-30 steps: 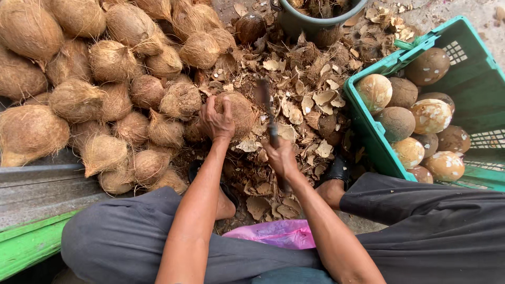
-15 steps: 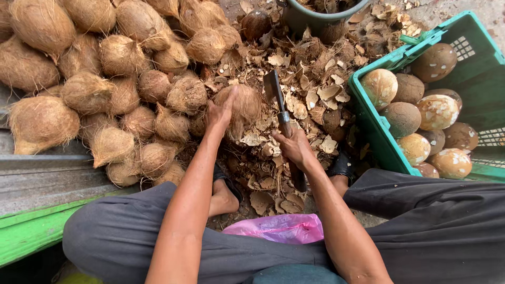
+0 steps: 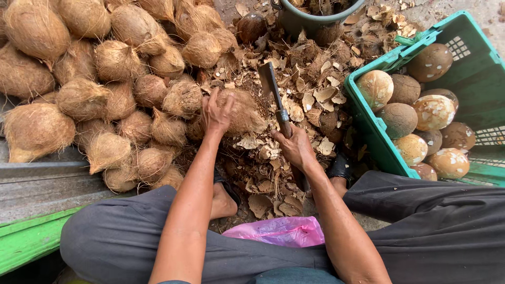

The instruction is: The person sits on the ground and uses a machete to trim the husk off coconuts one at a time, rotating each coconut between strikes, then places the trimmed coconut into a green plastic crate filled with other trimmed coconuts.

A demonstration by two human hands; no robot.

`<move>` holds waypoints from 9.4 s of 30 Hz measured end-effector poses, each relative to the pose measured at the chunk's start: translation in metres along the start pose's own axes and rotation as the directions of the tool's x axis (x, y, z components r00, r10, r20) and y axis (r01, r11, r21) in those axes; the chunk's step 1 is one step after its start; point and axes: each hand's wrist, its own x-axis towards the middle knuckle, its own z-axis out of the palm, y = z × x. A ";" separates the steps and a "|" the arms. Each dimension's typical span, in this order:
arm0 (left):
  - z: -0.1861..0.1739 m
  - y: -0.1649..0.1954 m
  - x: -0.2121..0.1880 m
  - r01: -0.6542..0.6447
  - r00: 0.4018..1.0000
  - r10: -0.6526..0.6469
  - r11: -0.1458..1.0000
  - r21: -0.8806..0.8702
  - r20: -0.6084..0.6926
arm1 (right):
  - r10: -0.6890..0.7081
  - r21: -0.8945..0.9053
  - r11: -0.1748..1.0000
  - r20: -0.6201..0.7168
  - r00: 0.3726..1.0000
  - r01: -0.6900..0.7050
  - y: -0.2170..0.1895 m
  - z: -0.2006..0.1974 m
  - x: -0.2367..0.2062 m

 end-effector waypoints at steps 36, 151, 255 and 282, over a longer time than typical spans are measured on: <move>0.031 0.045 -0.035 0.446 0.857 -0.495 0.852 -0.274 -0.147 | -0.164 0.245 0.947 -0.191 0.968 0.209 0.035 0.027 0.032; 0.004 0.041 -0.040 0.332 0.942 -0.327 0.883 -0.331 0.072 | -0.088 -0.653 0.756 -0.018 0.996 0.055 0.099 -0.021 0.034; 0.023 0.042 -0.037 0.418 0.875 -0.484 0.759 -0.499 -0.003 | 0.124 0.006 0.992 0.089 0.988 -0.125 0.044 0.016 0.004; 0.039 -0.004 -0.035 0.183 0.904 -0.388 0.732 -0.656 -0.181 | 0.203 -0.086 0.977 0.064 0.977 -0.197 0.042 0.018 -0.003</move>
